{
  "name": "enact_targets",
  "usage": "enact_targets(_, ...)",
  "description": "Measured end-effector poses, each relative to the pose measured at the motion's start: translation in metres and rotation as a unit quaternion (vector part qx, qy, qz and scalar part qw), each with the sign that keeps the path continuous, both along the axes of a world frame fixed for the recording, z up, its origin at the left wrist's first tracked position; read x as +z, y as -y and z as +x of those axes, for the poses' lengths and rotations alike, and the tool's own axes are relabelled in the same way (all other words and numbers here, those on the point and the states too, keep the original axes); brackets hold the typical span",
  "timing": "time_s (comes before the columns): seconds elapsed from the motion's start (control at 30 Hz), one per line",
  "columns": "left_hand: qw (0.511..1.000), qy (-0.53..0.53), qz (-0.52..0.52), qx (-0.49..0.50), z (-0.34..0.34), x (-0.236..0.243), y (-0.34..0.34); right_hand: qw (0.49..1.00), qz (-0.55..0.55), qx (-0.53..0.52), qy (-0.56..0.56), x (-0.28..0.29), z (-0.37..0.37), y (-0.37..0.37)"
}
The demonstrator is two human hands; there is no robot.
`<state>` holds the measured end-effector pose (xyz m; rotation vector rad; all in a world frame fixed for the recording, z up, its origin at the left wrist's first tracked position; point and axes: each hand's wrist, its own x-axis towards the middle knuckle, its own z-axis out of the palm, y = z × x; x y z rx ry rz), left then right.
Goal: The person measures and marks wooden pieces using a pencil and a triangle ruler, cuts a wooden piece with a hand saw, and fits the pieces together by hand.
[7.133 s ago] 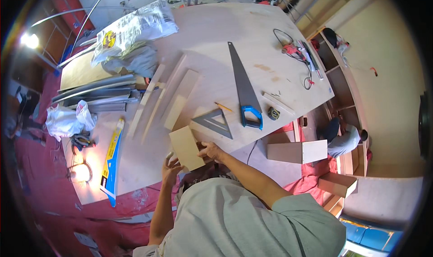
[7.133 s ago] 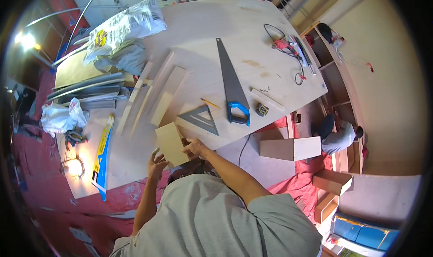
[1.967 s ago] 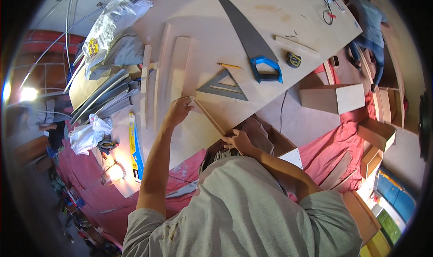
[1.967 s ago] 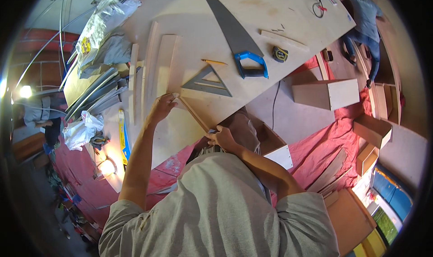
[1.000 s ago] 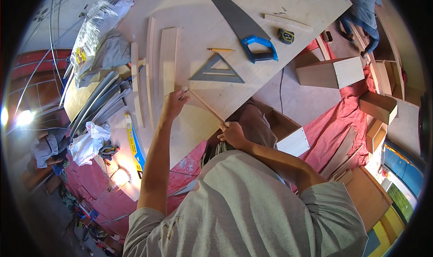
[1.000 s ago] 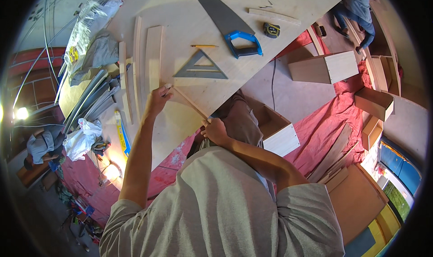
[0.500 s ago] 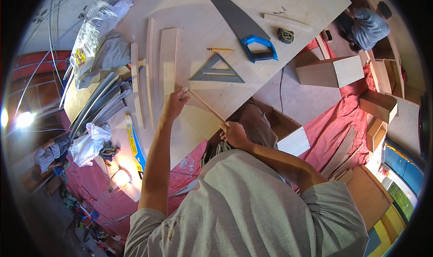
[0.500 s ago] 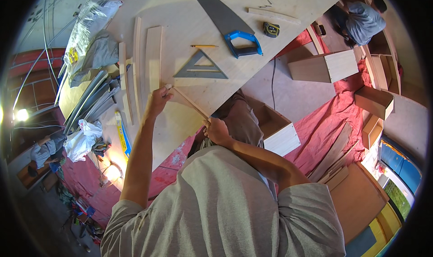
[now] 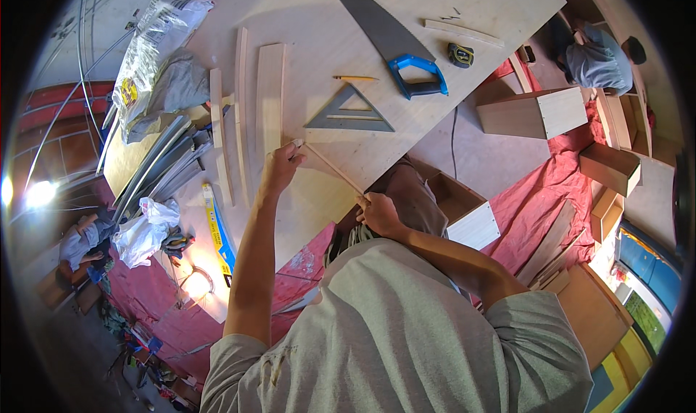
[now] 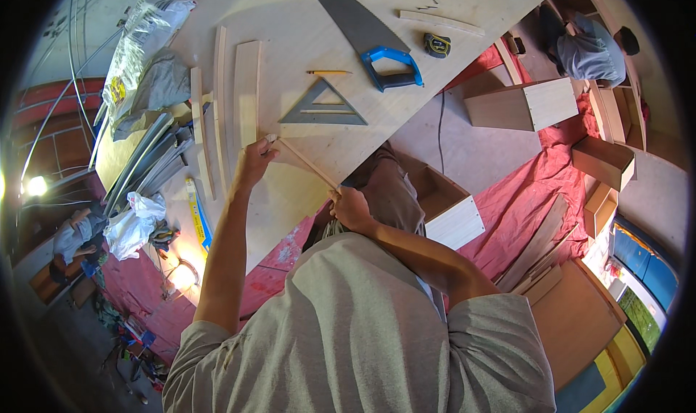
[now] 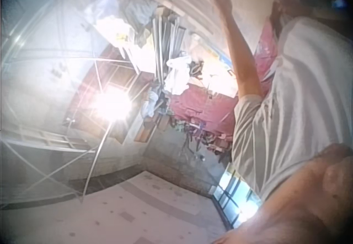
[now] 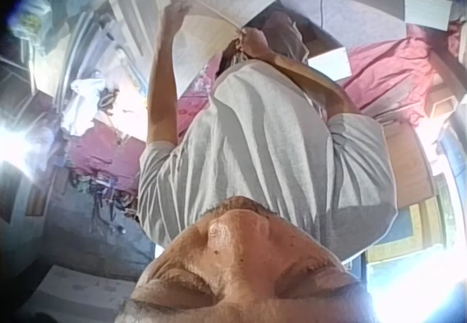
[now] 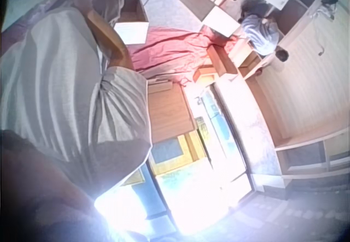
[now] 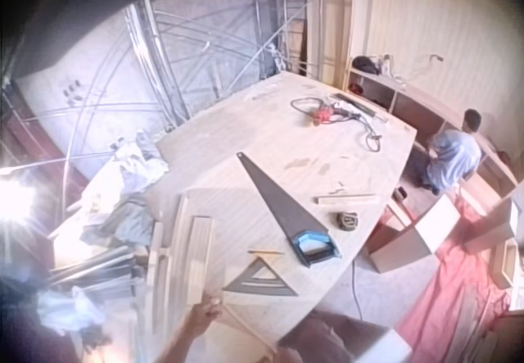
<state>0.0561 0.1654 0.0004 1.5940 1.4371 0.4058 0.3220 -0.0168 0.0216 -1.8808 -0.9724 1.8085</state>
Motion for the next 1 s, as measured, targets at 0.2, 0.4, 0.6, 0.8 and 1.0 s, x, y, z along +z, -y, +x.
enact_targets(0.2,0.999,0.009,-0.045,0.002,0.003,0.002,0.001,0.999,-0.02,-0.023,-0.016,0.004,0.001,-0.003)
enact_targets(0.4,0.997,0.009,-0.07,-0.004,-0.003,-0.002,0.003,0.996,-0.051,-0.044,-0.052,0.007,0.002,-0.006)
enact_targets(0.6,0.998,0.015,-0.066,-0.014,0.012,0.016,0.0,0.993,-0.063,-0.057,-0.079,0.0,0.004,-0.005)
enact_targets(0.8,0.998,0.005,-0.06,-0.035,0.004,0.008,-0.006,0.995,-0.056,-0.046,-0.069,0.005,0.004,-0.008)
enact_targets(1.0,0.997,-0.024,-0.065,-0.04,0.001,0.002,-0.008,0.995,-0.051,-0.041,-0.07,0.003,0.004,-0.007)
